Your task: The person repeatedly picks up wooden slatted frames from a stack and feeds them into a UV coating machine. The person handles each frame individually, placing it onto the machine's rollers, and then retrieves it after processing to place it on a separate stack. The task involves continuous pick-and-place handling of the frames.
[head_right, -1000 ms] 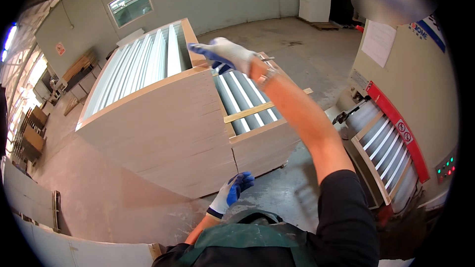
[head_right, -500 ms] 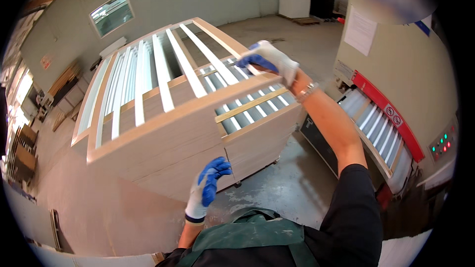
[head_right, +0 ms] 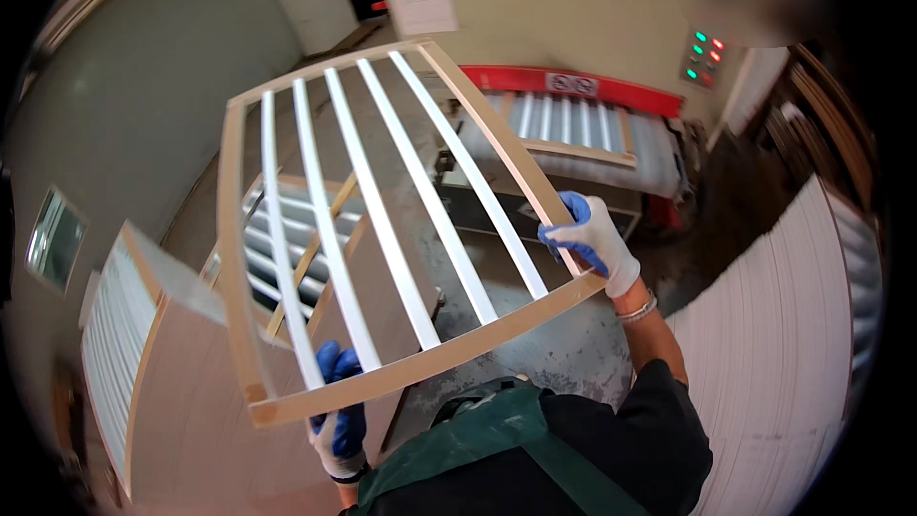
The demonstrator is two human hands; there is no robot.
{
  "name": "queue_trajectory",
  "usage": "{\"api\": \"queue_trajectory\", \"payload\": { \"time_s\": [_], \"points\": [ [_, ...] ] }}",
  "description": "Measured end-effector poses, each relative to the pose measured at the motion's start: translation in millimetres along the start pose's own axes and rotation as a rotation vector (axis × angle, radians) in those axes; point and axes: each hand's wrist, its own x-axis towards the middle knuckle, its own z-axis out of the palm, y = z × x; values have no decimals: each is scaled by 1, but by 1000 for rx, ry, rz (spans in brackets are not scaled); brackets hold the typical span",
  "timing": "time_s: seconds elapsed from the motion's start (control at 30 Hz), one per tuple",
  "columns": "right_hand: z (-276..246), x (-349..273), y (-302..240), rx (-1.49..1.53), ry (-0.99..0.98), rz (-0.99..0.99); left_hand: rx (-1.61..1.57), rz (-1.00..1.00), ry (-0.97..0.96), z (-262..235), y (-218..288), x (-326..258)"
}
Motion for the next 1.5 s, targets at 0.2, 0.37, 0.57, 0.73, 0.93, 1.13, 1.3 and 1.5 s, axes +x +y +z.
{"api": "queue_trajectory", "payload": {
  "time_s": [0.2, 0.37, 0.57, 0.73, 0.93, 1.13, 1.3, 1.5],
  "points": [
    [-23, -10, 58, -137, 462, 78, -301, -565, -253, -30, -79, 155],
    [-23, -34, 77, -258, 723, 190, -276, -875, -446, -51, -150, 209],
    [-32, -55, 110, -268, 833, 239, -452, -1052, -579, -51, -211, 228],
    [-48, -47, 128, -275, 840, 257, -299, -977, -641, -37, -228, 236],
    [-97, -32, 166, -279, 816, 206, -311, -940, -653, -9, -266, 235],
    [-133, -20, 187, -819, 755, 228, -277, -922, -616, 0, -306, 225],
    [-141, 2, 190, -1087, 697, 392, -362, -918, -691, 4, -340, 234],
    [-158, 27, 208, -1125, 650, 413, -303, -959, -569, 14, -348, 226]
  ]
}}
